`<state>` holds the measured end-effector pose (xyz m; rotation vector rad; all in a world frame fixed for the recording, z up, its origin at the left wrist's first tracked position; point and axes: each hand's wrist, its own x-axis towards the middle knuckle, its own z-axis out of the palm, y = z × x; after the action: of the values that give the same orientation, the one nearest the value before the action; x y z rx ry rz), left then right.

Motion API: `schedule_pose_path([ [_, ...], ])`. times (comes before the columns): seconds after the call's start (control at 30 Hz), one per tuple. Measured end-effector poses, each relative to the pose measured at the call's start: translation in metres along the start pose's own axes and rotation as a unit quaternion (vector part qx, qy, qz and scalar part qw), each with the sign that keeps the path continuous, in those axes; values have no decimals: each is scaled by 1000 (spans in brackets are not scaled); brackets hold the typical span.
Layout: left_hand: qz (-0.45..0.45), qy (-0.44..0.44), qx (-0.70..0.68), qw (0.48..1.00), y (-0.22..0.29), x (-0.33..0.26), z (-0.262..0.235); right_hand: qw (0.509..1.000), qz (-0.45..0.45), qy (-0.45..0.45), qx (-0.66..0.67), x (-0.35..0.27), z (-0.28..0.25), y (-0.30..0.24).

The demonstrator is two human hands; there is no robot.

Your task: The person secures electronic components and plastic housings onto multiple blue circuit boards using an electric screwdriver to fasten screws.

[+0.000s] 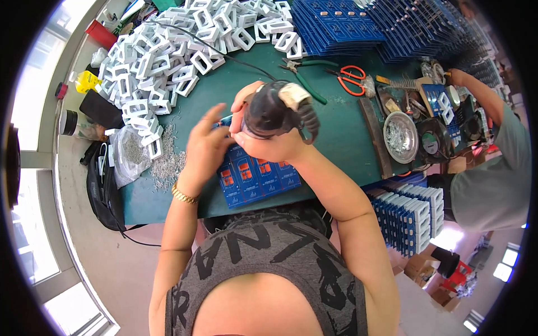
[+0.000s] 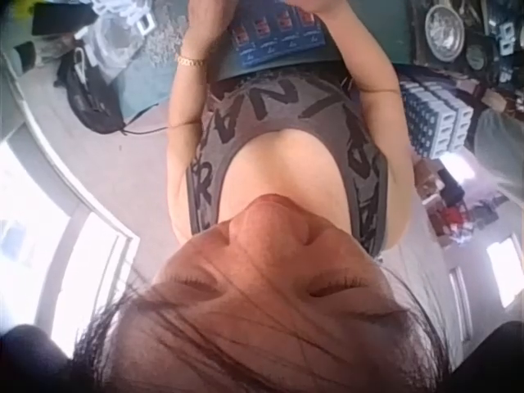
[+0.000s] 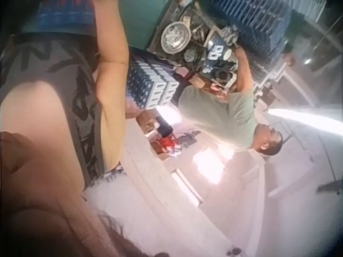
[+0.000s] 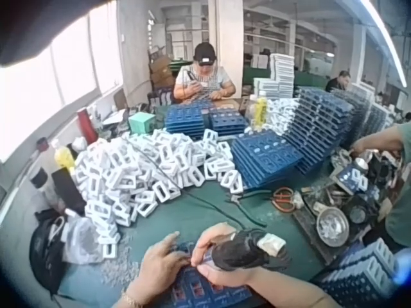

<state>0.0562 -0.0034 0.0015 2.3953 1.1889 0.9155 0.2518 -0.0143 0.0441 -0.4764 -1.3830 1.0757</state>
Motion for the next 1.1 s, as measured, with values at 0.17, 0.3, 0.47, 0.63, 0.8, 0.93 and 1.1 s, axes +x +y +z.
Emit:
schedule_pose_path([
  [0.17,-250,-36,96,963,-25,-24,-47,997,47,-61,6,11,-1,3],
  [0.3,-222,-86,102,966,-36,-37,-44,989,70,-116,-56,25,3,0],
  [0.47,-154,-72,91,981,-35,-38,-42,982,106,-135,-75,25,11,7],
  [0.63,-148,12,59,987,-38,-46,-41,982,13,-118,-144,30,20,4],
  [0.8,-174,102,2,979,-29,-43,-40,994,75,-38,76,19,-6,23],
  [0.93,-154,97,-45,982,-22,-26,-25,989,40,4,146,24,-24,18],
  [1.1,-174,-7,74,982,-28,-21,-31,983,-53,17,175,13,-29,5],
])
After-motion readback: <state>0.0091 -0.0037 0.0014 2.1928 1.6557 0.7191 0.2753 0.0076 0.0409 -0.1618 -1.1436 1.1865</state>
